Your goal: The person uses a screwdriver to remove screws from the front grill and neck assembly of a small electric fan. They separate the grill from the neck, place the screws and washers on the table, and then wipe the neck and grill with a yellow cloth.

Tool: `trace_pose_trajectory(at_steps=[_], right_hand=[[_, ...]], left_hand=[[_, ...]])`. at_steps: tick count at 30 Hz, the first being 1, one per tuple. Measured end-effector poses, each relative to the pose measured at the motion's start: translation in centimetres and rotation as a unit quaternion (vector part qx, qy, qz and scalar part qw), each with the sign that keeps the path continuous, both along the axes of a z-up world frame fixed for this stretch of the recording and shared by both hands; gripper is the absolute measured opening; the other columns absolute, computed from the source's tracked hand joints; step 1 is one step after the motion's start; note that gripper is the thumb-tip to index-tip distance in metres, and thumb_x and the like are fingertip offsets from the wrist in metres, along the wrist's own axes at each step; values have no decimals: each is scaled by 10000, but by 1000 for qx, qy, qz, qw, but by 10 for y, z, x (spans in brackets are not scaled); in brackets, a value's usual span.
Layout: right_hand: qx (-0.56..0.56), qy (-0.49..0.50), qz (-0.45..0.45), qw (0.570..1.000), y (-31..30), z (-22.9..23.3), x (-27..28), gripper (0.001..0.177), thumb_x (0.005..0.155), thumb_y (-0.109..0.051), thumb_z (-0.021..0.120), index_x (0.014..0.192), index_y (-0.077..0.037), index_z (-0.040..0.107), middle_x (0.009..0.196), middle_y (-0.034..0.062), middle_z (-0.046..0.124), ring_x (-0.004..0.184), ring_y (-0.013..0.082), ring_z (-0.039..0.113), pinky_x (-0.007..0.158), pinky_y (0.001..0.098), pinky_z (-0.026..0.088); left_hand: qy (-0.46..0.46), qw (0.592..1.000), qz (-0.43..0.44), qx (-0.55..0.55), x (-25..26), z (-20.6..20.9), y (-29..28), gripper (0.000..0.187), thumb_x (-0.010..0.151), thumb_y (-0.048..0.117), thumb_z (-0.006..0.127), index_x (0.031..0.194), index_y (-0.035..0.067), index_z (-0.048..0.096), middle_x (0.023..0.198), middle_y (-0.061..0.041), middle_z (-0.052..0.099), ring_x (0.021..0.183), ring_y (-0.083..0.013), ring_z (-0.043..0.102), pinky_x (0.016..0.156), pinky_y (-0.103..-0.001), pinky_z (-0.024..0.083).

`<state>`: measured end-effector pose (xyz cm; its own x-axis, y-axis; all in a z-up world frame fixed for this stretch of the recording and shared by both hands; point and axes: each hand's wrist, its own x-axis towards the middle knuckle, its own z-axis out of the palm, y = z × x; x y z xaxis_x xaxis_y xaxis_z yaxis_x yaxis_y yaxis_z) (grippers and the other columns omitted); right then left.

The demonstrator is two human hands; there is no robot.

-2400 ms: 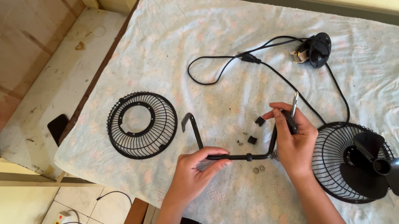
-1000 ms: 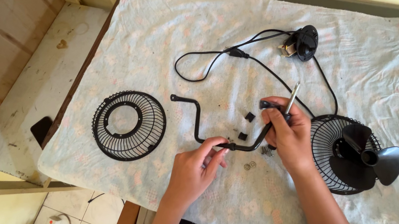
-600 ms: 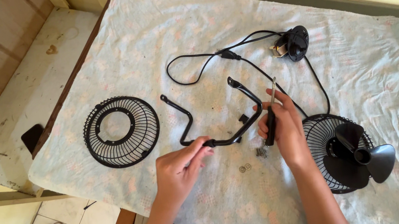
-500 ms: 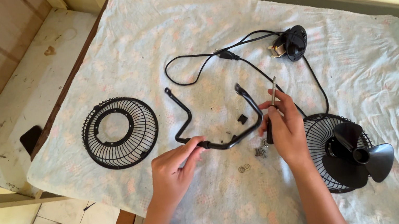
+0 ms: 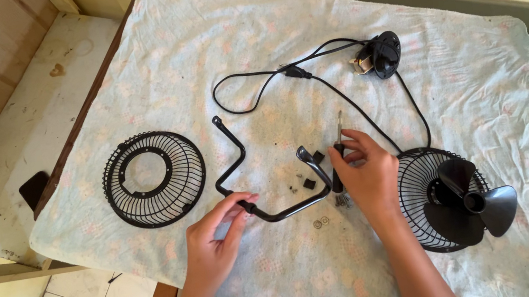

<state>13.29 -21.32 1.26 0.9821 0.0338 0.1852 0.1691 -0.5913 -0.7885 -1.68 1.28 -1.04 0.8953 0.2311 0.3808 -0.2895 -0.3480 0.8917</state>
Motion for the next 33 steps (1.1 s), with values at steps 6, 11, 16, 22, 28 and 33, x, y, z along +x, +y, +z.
trace_pose_trajectory(at_steps=[6, 11, 16, 22, 28, 33], right_hand=[[-41, -93, 34, 994, 8, -2, -6, 377, 838, -139, 812, 1175, -9, 704, 1042, 97, 777, 682, 138, 712, 575, 284, 569], [-110, -90, -4, 990, 11, 7, -12, 219, 895, -168, 814, 1080, -60, 773, 899, 78, 754, 579, 190, 637, 529, 318, 486], [106, -107, 123, 981, 10, 20, -17, 138, 1000, -87, 674, 1096, -22, 748, 987, 62, 768, 812, 107, 701, 619, 238, 529], [100, -58, 215, 970, 6, 60, -38, 212, 1008, -118, 649, 1177, -23, 734, 989, 81, 773, 848, 129, 726, 707, 248, 583], [-79, 121, 281, 949, -17, 82, -69, 414, 929, -241, 684, 1320, -102, 686, 1114, 75, 776, 868, 192, 766, 716, 315, 604], [120, 153, 369, 909, -28, 56, -103, 483, 849, -198, 723, 1305, -67, 634, 1251, 99, 722, 914, 203, 784, 785, 311, 616]], left_hand=[[53, 953, -116, -273, -9, -13, 5, 290, 1035, 75, 565, 1305, -22, 612, 1284, -191, 713, 1179, -235, 706, 879, -406, 643], [47, 938, -110, -325, -10, -22, 1, 222, 1027, 63, 596, 1226, -31, 626, 1231, -216, 716, 1030, -275, 739, 856, -434, 652], [82, 911, -67, -398, -12, -24, -1, 168, 987, 70, 610, 1143, 13, 632, 1167, -204, 729, 900, -291, 755, 787, -441, 644], [64, 901, -88, -421, -20, -24, 5, 113, 1012, 80, 618, 1115, 35, 601, 1166, -207, 712, 895, -269, 740, 790, -426, 610], [46, 882, -121, -453, -28, -26, 10, 115, 1021, 83, 589, 1128, 55, 559, 1226, -209, 705, 883, -271, 730, 793, -432, 594], [43, 880, -133, -454, -31, -28, 5, 90, 1042, 101, 582, 1103, 69, 524, 1249, -218, 696, 881, -258, 723, 795, -424, 587]])
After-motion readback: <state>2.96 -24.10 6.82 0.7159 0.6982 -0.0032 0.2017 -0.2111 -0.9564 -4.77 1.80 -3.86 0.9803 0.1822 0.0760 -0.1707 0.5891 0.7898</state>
